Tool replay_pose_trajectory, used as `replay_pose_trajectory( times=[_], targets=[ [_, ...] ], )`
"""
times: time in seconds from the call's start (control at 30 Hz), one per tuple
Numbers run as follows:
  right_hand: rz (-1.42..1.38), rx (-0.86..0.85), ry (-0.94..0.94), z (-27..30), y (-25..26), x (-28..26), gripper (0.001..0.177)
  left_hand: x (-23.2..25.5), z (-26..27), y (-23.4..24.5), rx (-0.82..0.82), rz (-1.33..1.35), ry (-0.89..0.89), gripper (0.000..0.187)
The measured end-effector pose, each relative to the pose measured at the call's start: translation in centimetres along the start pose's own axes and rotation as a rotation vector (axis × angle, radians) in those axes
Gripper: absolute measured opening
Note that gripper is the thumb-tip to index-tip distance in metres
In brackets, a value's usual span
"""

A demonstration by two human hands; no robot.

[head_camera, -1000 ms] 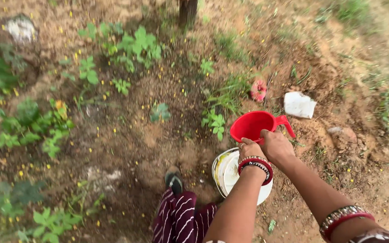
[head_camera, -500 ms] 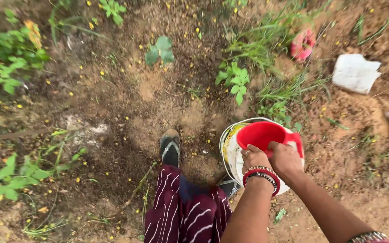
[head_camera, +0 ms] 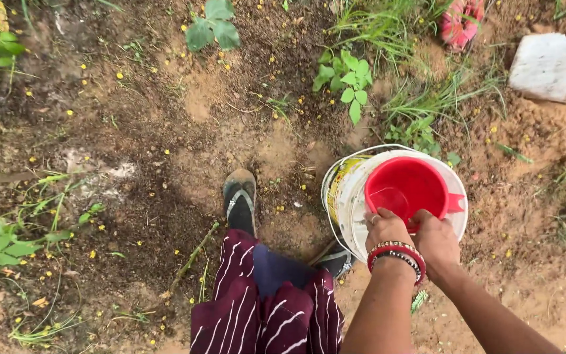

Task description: The person fills a red mug from a white bucket and pours water onto the base of a small plant, then repeats the process on a tree trunk.

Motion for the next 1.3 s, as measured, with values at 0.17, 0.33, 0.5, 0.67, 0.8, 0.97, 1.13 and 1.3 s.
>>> replay_pose_trajectory(
  times=[0.17, 0.33, 0.5, 0.67, 0.8, 0.97, 1.13, 1.3],
  targets=[
    [-0.026, 0.048, -0.015, 0.2, 0.8, 0.1, 0.037, 0.3, 0.6, 0.6, 0.074, -0.030, -0.050, 0.055],
    [0.041, 0.040, -0.054, 0.9, 1.4, -0.1, 0.041, 0.7, 2.7, 3.5, -0.116, -0.029, 0.039, 0.050],
    [0.045, -0.050, -0.026, 1.2, 0.8, 0.1, 0.042, -0.8, 1.2, 0.6, -0.206, -0.091, 0.066, 0.069],
    [-0.007, -0.078, 0.030, -1.5, -2.3, 1.2, 0.039, -0.3, -0.8, 0.5, -0.218, -0.092, 0.018, 0.084],
    [0.011, -0.063, 0.122, -6.0, -5.0, 1.4, 0.034, 1.2, -3.3, 2.0, -0.108, -0.186, -0.044, 0.093],
    [0.126, -0.145, 0.121, -9.7, -7.4, 0.3, 0.030, -0.8, -9.2, -2.2, 0.038, -0.179, -0.060, 0.072],
    [0.142, -0.200, 0.128, -12.3, -11.7, 1.8, 0.030, -1.1, -11.7, -4.2, -0.063, -0.238, -0.037, 0.074],
    [0.120, -0.280, 0.097, -12.8, -11.3, 0.3, 0.034, -3.0, -14.5, -7.9, -0.035, -0.267, -0.033, 0.073]
  ],
)
Point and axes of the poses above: each hand's wrist, its own z-axis away from the middle knuckle, its own y-axis out of the back of the hand, x = y × z, the point moved 6 cm from there along -z, towards the middle knuckle, and after that the axes turned 10 degrees about y, right-handed, at the moved point
